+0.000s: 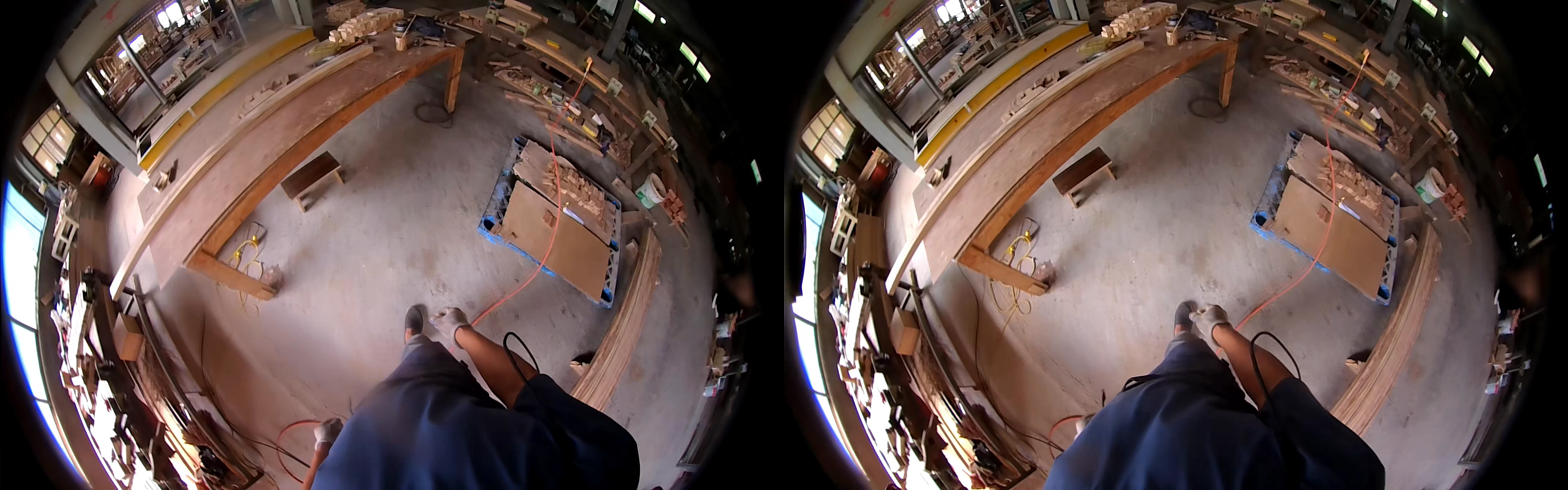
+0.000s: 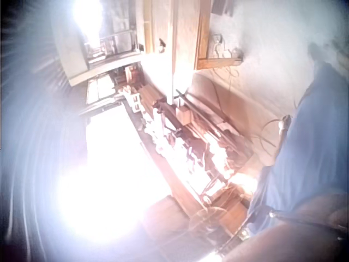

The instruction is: The person applies glue to small wooden blocks and attaches them to long wooden planks using a nail gun. They repeat this process for multiple blocks and then carry the assembled planks to a drying rack, placing them on the rack.

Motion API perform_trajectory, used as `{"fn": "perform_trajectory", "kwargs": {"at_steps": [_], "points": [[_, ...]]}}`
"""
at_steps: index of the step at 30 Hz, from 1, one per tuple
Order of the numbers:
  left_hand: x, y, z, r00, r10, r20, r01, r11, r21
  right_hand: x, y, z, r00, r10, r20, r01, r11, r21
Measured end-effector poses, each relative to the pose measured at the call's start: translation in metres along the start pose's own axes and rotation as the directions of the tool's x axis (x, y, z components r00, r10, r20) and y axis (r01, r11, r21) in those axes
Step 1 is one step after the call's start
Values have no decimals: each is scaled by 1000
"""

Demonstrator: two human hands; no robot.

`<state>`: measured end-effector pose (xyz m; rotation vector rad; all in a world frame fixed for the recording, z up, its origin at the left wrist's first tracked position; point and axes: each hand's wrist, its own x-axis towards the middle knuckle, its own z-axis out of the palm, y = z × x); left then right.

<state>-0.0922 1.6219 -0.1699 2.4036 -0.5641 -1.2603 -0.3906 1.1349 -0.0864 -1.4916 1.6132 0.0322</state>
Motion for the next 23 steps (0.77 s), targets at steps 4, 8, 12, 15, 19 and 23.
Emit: {"fn": "perform_trajectory", "kwargs": {"at_steps": [4,8,12,15,19,23], "points": [[41,20,9,998,-37,44,41,994,-102,59,-81,-43,991,-133,-30,134,991,18],[112,99,-24,925,378,36,-376,900,221,124,-161,-93,978,-198,-60,202,978,57],[127,256,-72,991,-124,43,131,894,-429,142,-298,-157,887,-411,-209,447,878,172],[190,265,-98,982,151,111,-130,975,-178,134,-418,-255,820,-495,-287,565,781,267],[288,251,-116,920,354,170,-373,923,95,144,-523,-426,475,-680,-558,649,699,-300],[376,253,-116,956,84,283,-238,784,573,106,-574,-582,244,-569,-786,568,740,-360]]}}
